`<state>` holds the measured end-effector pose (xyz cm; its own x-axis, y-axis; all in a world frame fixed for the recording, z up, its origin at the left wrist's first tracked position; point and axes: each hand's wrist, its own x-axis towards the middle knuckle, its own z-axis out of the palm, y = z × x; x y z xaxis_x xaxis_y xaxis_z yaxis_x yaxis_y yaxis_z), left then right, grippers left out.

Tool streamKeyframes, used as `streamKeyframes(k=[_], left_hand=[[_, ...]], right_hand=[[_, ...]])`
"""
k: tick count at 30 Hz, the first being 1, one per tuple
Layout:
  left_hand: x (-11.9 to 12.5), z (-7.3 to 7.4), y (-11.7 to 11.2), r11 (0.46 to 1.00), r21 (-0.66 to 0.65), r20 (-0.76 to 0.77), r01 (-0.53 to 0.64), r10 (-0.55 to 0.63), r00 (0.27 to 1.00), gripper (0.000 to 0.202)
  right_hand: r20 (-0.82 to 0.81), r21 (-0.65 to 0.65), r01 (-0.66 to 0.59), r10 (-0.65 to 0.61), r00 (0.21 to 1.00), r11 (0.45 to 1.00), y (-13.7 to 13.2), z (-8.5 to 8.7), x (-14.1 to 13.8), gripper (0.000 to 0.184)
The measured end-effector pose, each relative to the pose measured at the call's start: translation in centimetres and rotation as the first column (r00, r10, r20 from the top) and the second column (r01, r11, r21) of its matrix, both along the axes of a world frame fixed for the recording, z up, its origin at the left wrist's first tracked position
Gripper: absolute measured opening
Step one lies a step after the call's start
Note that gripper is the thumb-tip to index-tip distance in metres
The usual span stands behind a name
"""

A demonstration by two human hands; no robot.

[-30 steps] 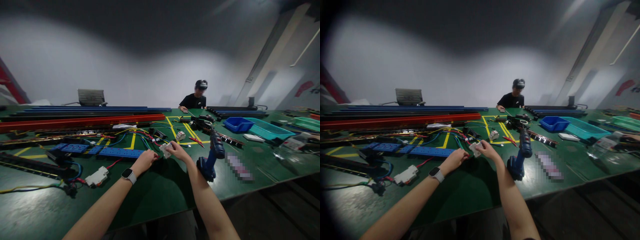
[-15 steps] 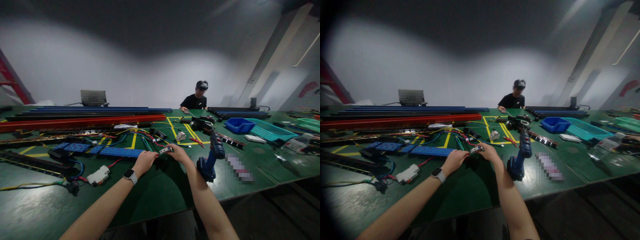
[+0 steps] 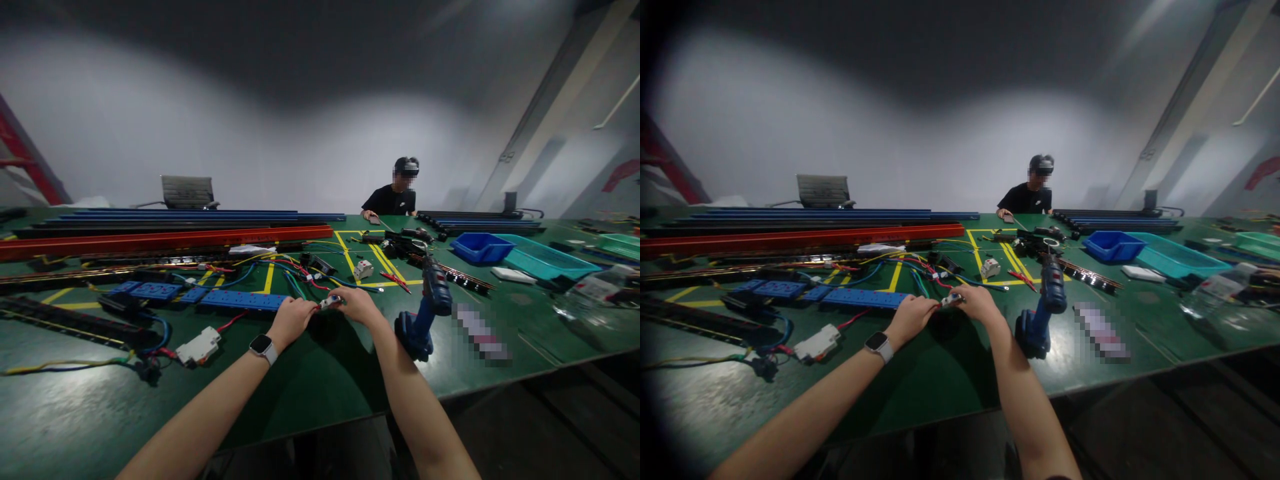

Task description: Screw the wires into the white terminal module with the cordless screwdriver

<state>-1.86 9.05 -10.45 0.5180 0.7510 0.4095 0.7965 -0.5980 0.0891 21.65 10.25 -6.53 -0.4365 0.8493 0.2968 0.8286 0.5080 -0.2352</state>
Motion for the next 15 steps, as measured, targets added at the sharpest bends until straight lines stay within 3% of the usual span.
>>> streamKeyframes(k=[7,15], left_hand=[[0.1,-0.1,0.2,0.999,-0.036,-0.041,0.020,-0.022,0.999,0.024],[0.3,0.0,0.5,0.994,-0.099,-0.045,0.041,-0.045,0.998,0.026]], right_hand=[[0.129,-0.015,-0.074,0.076,0.989,0.997,-0.5,0.7,-0.1,0.032],[-0.036,-0.121,-0.058,0.054,0.998,0.991,0.8,-0.7,0.5,0.031]])
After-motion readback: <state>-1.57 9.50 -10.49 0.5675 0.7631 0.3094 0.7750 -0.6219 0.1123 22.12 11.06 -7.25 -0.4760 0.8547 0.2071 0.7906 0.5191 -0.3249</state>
